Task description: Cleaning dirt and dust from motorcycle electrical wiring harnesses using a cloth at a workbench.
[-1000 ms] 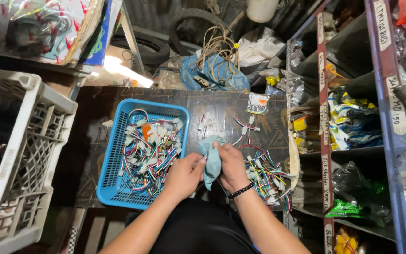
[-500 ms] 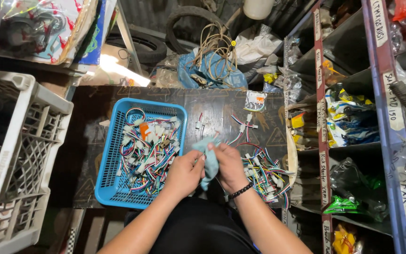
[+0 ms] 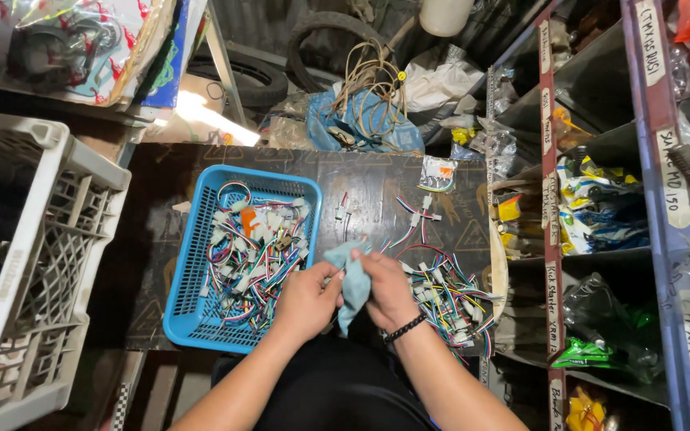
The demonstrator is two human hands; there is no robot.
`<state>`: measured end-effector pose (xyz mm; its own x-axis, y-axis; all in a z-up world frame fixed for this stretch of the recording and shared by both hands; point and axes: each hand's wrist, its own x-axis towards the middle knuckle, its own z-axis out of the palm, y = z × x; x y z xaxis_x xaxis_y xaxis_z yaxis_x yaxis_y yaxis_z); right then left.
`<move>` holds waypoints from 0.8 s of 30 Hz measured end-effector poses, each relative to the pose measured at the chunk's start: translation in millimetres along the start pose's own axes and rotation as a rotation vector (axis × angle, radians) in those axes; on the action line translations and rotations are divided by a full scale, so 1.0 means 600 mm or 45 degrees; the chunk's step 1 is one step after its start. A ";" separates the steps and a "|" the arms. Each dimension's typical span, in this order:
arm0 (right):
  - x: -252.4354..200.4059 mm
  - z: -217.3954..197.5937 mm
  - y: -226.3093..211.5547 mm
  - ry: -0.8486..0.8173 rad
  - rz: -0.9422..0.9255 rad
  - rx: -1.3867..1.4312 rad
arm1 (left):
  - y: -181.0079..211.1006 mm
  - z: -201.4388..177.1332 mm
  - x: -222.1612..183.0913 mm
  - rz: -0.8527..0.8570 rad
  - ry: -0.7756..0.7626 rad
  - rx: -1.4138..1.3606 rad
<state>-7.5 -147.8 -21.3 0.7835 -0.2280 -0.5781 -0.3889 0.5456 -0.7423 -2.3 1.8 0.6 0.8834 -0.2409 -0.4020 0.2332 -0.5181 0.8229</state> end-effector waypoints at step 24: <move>-0.002 0.004 0.023 -0.013 0.056 -0.078 | -0.007 0.005 0.016 -0.116 0.001 0.142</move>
<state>-13.0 -138.0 -30.0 0.7696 -0.1965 -0.6075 -0.4520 0.5044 -0.7357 3.9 -0.7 -7.8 0.8608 -0.1881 -0.4730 0.2660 -0.6260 0.7331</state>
